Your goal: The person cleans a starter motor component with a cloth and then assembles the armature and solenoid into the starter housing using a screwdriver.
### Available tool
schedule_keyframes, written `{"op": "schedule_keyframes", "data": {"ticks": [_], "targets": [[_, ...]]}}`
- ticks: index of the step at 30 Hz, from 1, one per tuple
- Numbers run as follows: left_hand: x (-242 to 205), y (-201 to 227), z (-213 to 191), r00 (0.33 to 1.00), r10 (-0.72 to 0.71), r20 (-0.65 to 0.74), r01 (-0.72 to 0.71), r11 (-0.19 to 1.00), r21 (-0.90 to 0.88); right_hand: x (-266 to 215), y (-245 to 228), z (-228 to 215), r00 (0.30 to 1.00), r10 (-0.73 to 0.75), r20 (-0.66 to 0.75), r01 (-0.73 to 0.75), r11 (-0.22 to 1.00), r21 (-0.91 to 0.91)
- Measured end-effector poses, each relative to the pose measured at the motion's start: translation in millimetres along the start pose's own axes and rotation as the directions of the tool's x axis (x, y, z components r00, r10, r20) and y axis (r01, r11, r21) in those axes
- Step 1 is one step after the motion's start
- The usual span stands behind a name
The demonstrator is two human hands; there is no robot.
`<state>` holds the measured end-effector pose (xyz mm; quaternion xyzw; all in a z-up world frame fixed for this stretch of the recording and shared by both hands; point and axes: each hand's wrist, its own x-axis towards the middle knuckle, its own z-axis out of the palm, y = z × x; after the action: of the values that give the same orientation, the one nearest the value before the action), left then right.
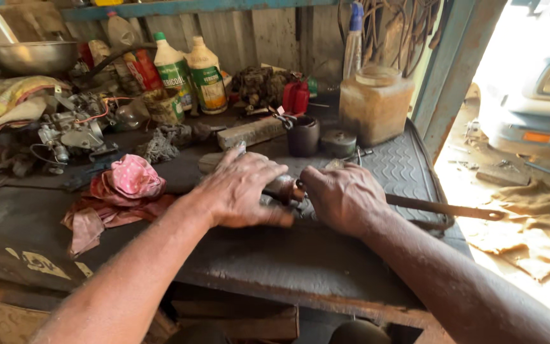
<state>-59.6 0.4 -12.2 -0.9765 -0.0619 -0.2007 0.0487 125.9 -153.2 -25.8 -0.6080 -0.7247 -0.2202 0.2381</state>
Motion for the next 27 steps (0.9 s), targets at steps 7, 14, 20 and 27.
{"op": "schedule_keyframes", "data": {"ticks": [7, 14, 20, 27], "targets": [[6, -7, -10, 0.991, -0.058, 0.120, 0.054, 0.998, 0.036, 25, 8, -6, 0.976, 0.090, 0.197, -0.078, 0.995, -0.069], [4, 5, -8, 0.999, -0.039, 0.034, 0.035, 0.993, 0.112, 21, 17, 2, 0.997, 0.041, 0.071, -0.041, 0.999, 0.002], [43, 8, -9, 0.887, -0.400, 0.228, 0.416, 0.909, -0.026, 15, 19, 0, 0.997, 0.011, 0.071, -0.017, 0.996, 0.087], [61, 11, 13, 0.823, -0.528, 0.210, 0.512, 0.849, 0.129, 12, 12, -7, 0.965, 0.179, 0.193, -0.183, 0.983, 0.000]]}}
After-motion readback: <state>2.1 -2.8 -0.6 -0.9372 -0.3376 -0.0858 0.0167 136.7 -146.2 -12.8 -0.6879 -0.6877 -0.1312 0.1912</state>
